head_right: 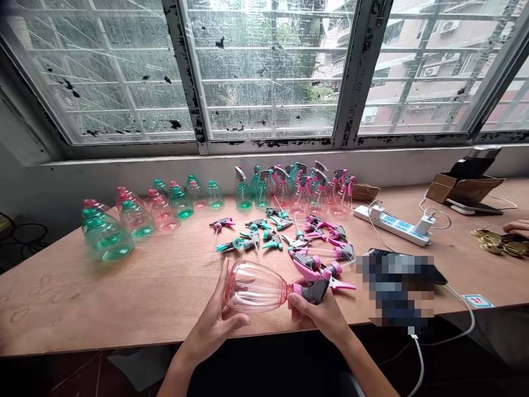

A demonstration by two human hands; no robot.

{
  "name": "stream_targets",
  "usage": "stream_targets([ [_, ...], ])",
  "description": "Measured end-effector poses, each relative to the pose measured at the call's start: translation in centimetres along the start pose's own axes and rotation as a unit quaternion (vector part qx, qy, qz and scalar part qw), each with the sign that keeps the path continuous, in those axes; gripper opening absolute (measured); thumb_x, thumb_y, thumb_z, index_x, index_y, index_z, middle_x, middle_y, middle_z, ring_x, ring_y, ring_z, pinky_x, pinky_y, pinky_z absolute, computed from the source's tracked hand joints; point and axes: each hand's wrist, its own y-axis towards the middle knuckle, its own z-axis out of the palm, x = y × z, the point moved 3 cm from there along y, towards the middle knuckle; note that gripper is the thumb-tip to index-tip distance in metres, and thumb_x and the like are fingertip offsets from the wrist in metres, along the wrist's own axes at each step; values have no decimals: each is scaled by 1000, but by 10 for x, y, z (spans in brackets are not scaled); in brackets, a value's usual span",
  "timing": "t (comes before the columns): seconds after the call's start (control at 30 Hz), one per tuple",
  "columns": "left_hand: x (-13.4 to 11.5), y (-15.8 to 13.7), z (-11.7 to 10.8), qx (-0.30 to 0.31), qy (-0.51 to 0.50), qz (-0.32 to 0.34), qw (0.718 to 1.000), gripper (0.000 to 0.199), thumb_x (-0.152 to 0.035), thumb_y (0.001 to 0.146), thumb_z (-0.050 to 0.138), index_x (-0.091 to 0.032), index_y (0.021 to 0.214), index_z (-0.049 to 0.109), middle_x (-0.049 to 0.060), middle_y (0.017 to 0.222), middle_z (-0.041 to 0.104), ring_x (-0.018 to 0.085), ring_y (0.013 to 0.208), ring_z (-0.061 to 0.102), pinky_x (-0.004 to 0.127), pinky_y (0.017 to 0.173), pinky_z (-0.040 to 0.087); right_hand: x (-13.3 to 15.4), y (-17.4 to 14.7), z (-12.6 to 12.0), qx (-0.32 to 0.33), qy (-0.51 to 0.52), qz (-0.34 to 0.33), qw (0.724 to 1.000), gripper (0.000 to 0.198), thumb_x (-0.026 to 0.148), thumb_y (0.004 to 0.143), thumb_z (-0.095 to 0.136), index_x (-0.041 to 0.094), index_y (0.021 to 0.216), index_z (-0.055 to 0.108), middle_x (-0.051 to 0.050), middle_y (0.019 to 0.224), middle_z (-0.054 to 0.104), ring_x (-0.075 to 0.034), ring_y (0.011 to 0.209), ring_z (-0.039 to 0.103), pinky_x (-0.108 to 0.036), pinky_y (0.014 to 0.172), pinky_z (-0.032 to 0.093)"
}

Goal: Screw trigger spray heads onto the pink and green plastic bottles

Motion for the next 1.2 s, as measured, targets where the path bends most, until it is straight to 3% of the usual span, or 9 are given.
stream_targets([
  [0.1, -3, -1, 0, 10, -3, -17, 1000, 110, -48, 95, 79, -38, 173, 2, 12, 179, 23, 36, 155, 42, 47, 121, 46, 0, 3, -1, 3, 2, -1, 1000, 32, 42, 86, 90, 20, 97, 69, 0, 60, 73, -15, 50, 66, -24, 49, 53],
  [0.2, 0, 0, 0, 19, 30, -15, 999, 105, -44, 94, 81, -43, 172, 10, 9, 179, 24, 33, 151, 47, 44, 118, 48, 1, 6, -4, -10, 8, -8, 1000, 33, 43, 87, 90, 21, 101, 69, 1, 63, 72, -14, 52, 64, -24, 49, 52],
  [0.4, 4, 0, 0, 14, 77, 28, 997, 98, -38, 101, 72, -58, 167, 2, 3, 177, 27, 27, 143, 55, 43, 114, 52, 1, 4, -3, -29, 8, -8, 1000, 30, 45, 91, 86, 21, 100, 69, 1, 64, 71, -13, 52, 64, -23, 49, 48],
  [0.53, -1, -1, 0, 11, 27, -3, 1000, 118, -44, 92, 83, -43, 171, -5, 12, 178, 24, 33, 147, 51, 47, 120, 47, 2, 2, 1, -31, 2, -11, 999, 33, 45, 89, 88, 20, 102, 70, 1, 64, 72, -14, 51, 65, -23, 49, 50],
  [0.63, -2, -1, 0, 16, 23, -25, 999, 115, -47, 92, 81, -34, 174, 1, 18, 177, 25, 37, 147, 51, 52, 122, 45, 6, 2, 3, -36, -5, -18, 999, 35, 45, 88, 88, 21, 103, 69, 1, 62, 72, -15, 49, 65, -25, 47, 52],
  [0.83, 5, 1, -1, 10, 109, 24, 994, 96, -38, 103, 68, -45, 171, 1, 7, 181, 19, 33, 163, 29, 56, 133, 23, 10, 1, 3, -30, -13, -6, 999, 36, 48, 87, 87, 21, 99, 67, 0, 66, 75, -14, 42, 64, -24, 41, 49],
  [0.93, 6, 1, -1, 8, 82, 21, 996, 107, -39, 99, 74, -43, 171, -5, 7, 182, 15, 33, 168, 17, 54, 134, 21, 8, 0, 2, -24, -13, -8, 1000, 34, 47, 87, 88, 21, 100, 69, 0, 66, 76, -15, 43, 65, -24, 43, 51],
  [1.03, 2, 0, 0, 7, 47, -1, 999, 122, -43, 91, 83, -35, 172, -7, 13, 182, 17, 36, 166, 22, 54, 133, 25, 7, -1, 2, 1, -31, -17, 999, 30, 45, 90, 86, 21, 101, 72, 0, 62, 75, -15, 47, 66, -25, 49, 55],
  [1.2, -2, 1, 0, 9, 71, 7, 997, 111, -44, 91, 83, -37, 173, 9, 13, 180, 21, 38, 156, 43, 55, 129, 35, 5, 0, 1, 2, -25, -7, 1000, 28, 43, 92, 85, 21, 99, 70, 1, 61, 73, -16, 45, 67, -25, 46, 53],
])
